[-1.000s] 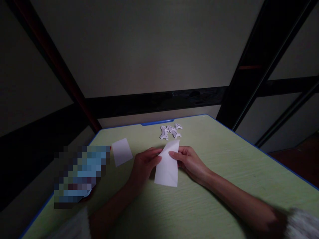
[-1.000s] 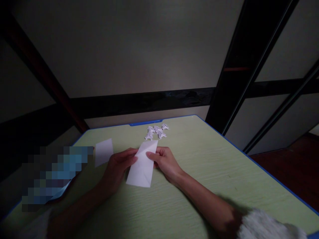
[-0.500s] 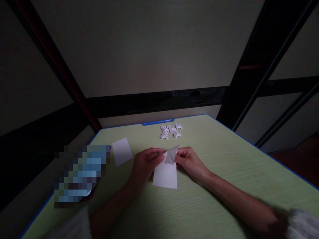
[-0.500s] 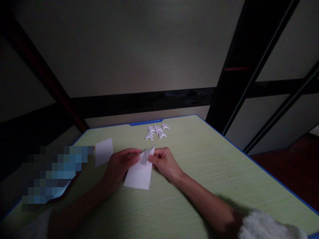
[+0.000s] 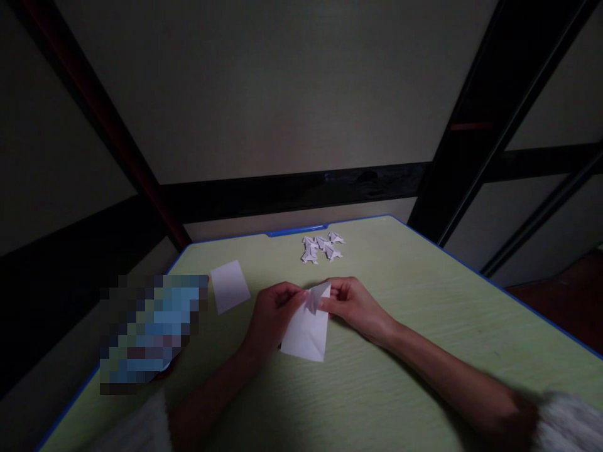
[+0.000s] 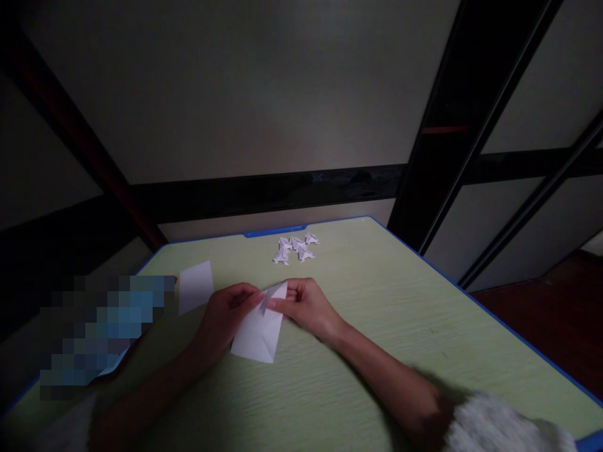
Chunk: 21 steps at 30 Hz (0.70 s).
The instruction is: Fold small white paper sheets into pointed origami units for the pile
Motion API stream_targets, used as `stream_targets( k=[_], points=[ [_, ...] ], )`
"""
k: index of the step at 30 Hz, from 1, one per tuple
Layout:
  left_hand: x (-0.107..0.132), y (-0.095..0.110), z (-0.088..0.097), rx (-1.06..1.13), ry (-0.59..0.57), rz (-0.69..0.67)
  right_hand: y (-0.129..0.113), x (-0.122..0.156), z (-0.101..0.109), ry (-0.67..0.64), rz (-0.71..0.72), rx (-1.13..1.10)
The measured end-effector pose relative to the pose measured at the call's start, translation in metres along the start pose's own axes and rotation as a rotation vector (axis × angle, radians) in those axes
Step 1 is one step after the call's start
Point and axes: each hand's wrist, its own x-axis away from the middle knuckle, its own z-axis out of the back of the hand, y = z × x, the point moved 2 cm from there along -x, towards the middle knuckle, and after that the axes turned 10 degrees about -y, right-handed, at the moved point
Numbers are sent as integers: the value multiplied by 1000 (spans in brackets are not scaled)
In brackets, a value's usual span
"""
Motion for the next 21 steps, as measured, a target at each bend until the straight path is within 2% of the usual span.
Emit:
stream_targets(
  k=[4,14,18,21],
  points=[
    [1,0,-2,-46,-30,-31,0,1,0,40,-5,64],
    [2,3,-3,-43,-77,-3,0,1,0,111,5,79],
    [2,1,-1,40,-108,39,-1,0,-1,138,-4,109],
    [2,-1,-2,108,-173,63,-1,1,-1,156,5,106]
  ],
)
